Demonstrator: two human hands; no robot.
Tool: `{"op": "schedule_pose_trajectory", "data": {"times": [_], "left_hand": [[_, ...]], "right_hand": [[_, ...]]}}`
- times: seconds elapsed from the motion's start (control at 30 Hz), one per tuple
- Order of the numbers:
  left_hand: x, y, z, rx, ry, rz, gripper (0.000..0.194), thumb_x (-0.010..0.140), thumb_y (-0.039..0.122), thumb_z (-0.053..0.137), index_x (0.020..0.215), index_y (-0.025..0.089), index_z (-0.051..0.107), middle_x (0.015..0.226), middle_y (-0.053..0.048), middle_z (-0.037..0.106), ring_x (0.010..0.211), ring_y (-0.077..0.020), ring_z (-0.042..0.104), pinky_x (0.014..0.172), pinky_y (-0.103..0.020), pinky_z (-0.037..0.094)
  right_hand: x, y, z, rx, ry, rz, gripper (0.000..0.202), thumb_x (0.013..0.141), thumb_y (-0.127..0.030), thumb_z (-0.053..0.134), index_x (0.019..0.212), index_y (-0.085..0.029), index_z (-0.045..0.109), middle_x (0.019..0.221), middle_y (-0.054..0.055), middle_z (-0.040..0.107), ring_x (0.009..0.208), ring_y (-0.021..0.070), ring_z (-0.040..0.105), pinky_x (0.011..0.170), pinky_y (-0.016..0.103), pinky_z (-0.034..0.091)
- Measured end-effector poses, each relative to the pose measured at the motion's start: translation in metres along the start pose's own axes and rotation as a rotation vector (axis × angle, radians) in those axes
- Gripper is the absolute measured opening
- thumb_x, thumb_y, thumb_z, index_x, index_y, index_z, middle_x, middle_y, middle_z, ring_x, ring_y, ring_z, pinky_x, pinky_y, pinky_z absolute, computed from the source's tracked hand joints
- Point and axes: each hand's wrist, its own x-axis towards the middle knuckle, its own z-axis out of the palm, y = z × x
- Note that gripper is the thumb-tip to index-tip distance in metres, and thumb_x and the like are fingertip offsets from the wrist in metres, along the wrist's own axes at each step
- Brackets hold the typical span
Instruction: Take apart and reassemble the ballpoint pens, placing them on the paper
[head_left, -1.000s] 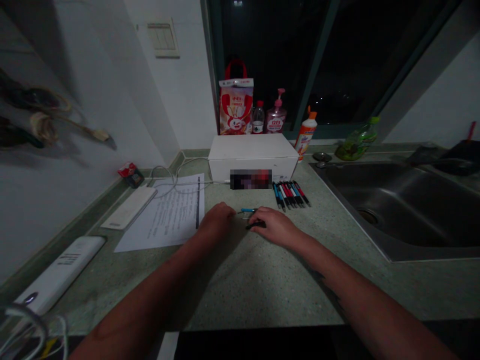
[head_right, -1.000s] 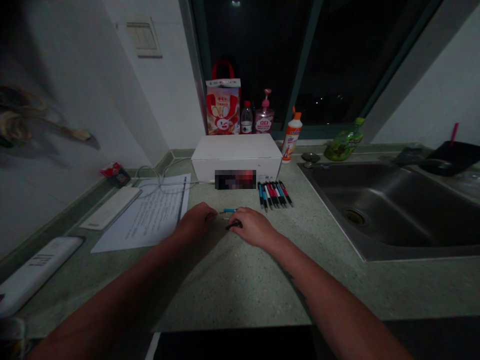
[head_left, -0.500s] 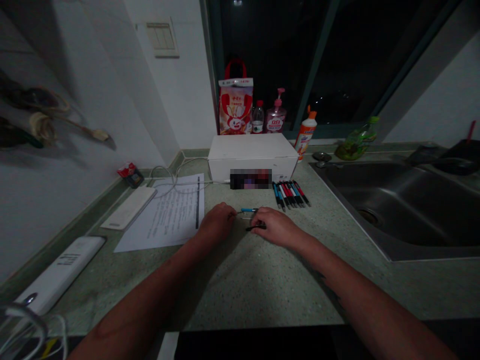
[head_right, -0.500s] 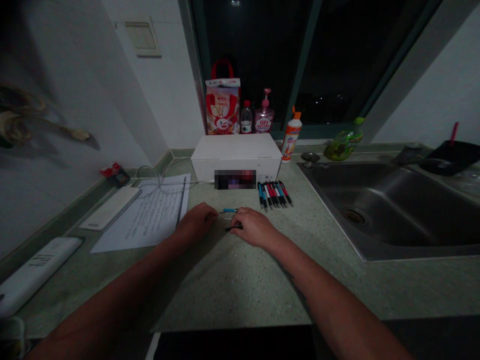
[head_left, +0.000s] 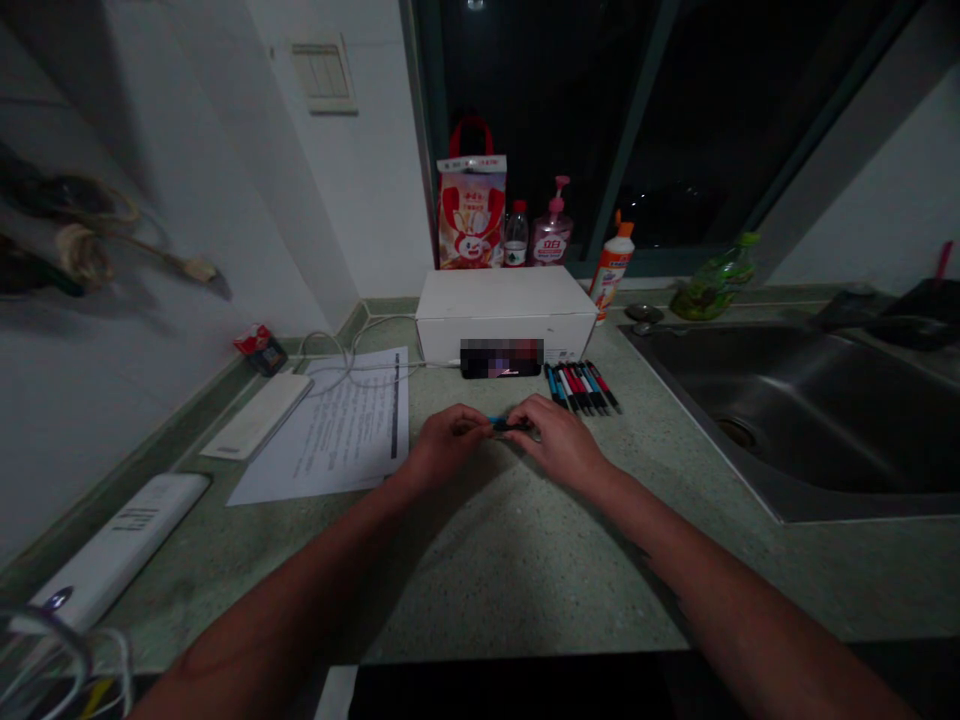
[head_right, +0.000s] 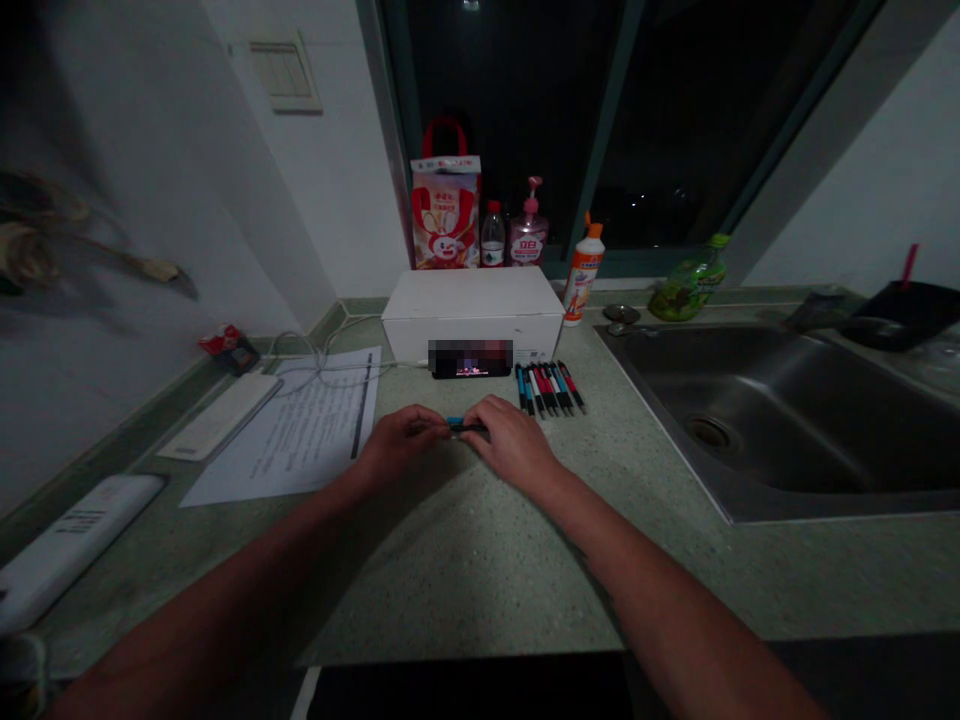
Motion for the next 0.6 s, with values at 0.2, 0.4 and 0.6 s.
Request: {"op": "schedule_pose_trajectory", "data": {"times": [0.2,0.4,0.6], "left_hand": [[0.0009,-0.0013,0.0003,0.004,-0.013,-0.014,0.008,0.082,0.025,0.069,0.086,0.019,0.068,0.082,-0.003,0.076,0.074,-0.0153,0.069,0.066,-0.027,0.053],[0.0013,-0.0042,0.0016,-0.005,-0.002,-0.019,0.008,0.082,0.023,0.069,0.087,0.018,0.07,0.085,-0.005,0.077,0.074,-0.0152,0.069,0.068,-0.027,0.052],[0.0006,-0.0053,0.0022,-0.068,-0.018,-0.025,0.012,0.082,0.026,0.069,0.089,0.017,0.073,0.084,-0.006,0.078,0.073,-0.0166,0.069,0.069,-0.03,0.053]], "right_hand": [[-0.0004,-0.0023,-0.0017,0.005,0.01,-0.025,0.011,0.09,-0.019,0.072,0.093,-0.021,0.062,0.095,0.004,0.065,0.09,0.0203,0.062,0.077,0.031,0.045],[-0.0013,-0.0025,-0.0004,0.01,0.011,-0.056,0.012,0.089,-0.017,0.072,0.094,-0.022,0.062,0.097,0.004,0.066,0.092,0.0202,0.062,0.079,0.032,0.045],[-0.0019,-0.0029,-0.0005,0.013,0.02,-0.055,0.012,0.089,-0.016,0.071,0.094,-0.022,0.062,0.097,0.004,0.064,0.091,0.0195,0.061,0.077,0.031,0.045]]}}
